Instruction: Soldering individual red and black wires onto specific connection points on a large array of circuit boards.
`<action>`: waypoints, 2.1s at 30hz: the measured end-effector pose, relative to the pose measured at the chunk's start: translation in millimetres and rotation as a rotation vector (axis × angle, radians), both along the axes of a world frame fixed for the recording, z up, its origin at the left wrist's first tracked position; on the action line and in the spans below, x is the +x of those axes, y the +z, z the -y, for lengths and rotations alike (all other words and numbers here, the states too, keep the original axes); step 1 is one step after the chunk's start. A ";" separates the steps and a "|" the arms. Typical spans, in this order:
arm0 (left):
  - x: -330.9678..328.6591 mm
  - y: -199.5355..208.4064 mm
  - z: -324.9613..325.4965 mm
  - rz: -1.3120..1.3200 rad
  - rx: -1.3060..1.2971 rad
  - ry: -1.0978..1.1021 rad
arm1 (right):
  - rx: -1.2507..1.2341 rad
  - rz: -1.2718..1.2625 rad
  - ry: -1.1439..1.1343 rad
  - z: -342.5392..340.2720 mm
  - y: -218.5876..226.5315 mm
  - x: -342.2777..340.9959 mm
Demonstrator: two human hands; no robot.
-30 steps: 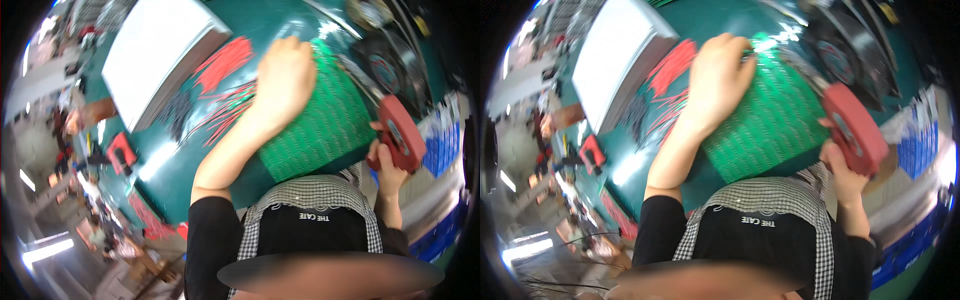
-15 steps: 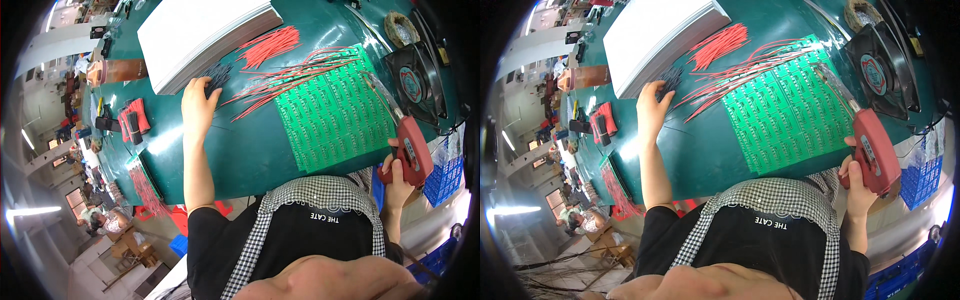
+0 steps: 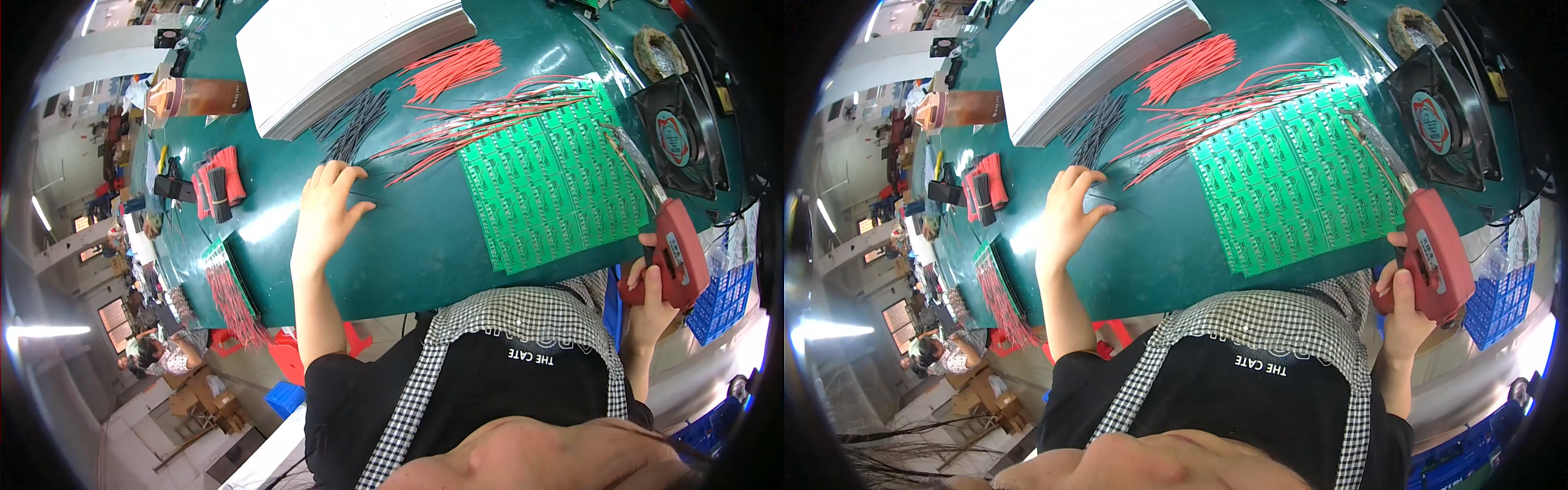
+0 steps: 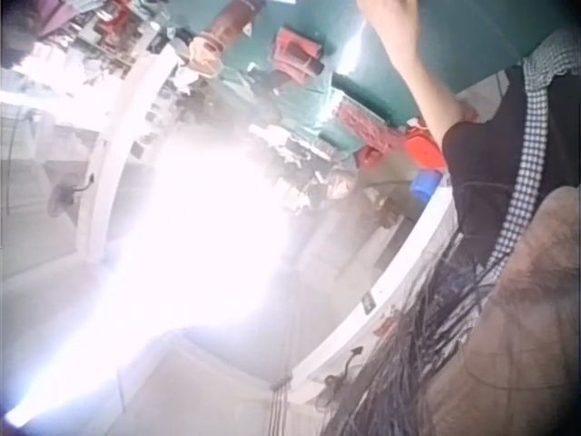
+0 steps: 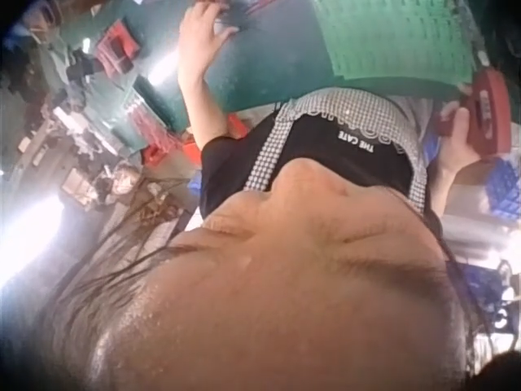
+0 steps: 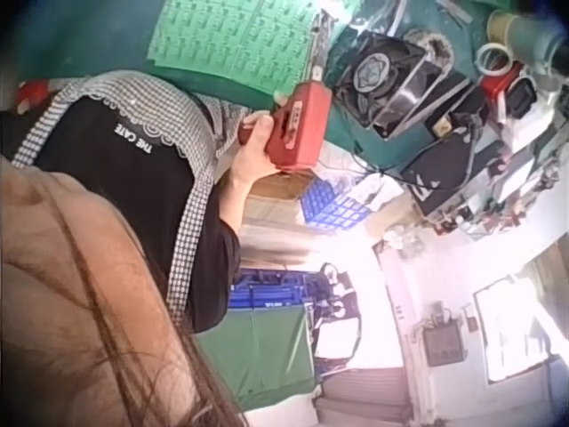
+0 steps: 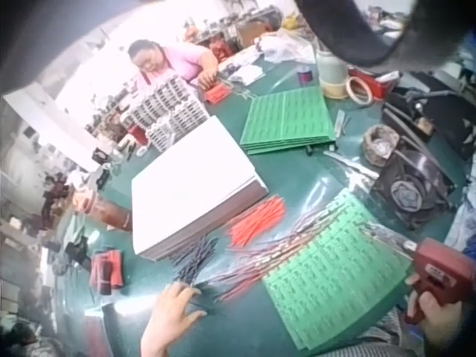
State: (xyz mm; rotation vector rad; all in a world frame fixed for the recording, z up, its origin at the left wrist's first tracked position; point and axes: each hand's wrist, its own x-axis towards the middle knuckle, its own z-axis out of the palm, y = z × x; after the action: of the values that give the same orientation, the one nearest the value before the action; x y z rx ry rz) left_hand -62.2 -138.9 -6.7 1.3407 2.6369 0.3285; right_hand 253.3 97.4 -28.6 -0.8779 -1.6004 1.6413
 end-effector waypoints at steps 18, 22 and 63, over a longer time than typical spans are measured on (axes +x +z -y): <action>-49.0 -33.8 -40.0 -0.401 0.178 -0.007 | 0.017 -0.030 0.008 -1.8 10.6 -6.6; -50.2 -37.2 -45.9 -0.506 -0.009 -0.044 | 0.015 -0.022 0.017 1.4 11.9 -6.5; -56.1 -36.4 -2.8 0.847 0.616 0.617 | 0.021 -0.042 -0.017 -0.4 9.4 -4.9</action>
State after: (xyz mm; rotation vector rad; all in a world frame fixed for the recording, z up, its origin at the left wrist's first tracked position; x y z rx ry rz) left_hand -118.4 -136.0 -43.1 0.2518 2.1440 1.4871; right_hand 248.5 97.8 -19.2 -0.8384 -1.5745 1.6185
